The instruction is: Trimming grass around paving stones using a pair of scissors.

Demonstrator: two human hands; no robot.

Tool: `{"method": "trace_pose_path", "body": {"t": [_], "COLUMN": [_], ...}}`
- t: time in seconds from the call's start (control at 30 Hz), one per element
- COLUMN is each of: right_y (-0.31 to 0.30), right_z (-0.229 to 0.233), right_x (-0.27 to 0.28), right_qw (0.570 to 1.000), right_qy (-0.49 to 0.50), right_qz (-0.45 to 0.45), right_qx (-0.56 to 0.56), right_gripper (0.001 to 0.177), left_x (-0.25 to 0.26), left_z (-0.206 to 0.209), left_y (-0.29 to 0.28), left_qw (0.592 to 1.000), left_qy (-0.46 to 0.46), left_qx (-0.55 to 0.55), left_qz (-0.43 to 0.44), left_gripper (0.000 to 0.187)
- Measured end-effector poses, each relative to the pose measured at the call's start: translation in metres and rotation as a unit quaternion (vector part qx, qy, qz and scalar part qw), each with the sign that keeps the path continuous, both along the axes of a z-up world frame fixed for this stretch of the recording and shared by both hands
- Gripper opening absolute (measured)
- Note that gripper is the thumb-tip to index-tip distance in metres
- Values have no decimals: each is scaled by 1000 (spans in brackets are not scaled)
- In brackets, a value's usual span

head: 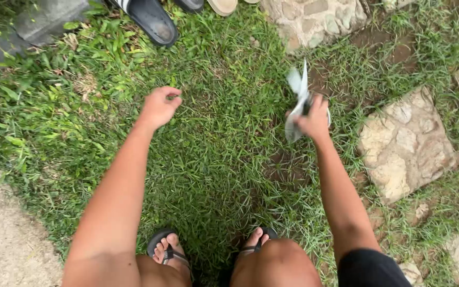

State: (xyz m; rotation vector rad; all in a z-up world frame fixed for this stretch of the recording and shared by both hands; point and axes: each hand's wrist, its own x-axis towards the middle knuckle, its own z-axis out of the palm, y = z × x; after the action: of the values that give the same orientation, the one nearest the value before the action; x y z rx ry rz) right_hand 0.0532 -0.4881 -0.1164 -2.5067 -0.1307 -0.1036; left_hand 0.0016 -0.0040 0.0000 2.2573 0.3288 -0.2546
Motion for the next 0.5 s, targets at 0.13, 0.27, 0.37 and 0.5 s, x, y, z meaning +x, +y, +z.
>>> {"method": "trace_pose_path", "body": {"t": [0.13, 0.27, 0.37, 0.5], "right_y": [61, 102, 123, 104], "right_z": [52, 39, 45, -8], "right_x": [-72, -86, -83, -84], "right_qw": [964, 962, 964, 979], "right_qy": [178, 164, 191, 123], "right_qz": [110, 89, 51, 65], "right_qx": [-164, -199, -178, -149], "right_gripper": [92, 90, 86, 60], "left_x": [6, 7, 6, 3], "left_z": [-8, -4, -1, -9], "left_y": [-12, -19, -21, -17], "left_qw": [999, 997, 997, 989], "left_qy": [-5, 28, 32, 23], "left_qx": [-9, -14, 16, 77], "left_qz": [-45, -67, -75, -128], "left_gripper": [30, 31, 31, 31]}}
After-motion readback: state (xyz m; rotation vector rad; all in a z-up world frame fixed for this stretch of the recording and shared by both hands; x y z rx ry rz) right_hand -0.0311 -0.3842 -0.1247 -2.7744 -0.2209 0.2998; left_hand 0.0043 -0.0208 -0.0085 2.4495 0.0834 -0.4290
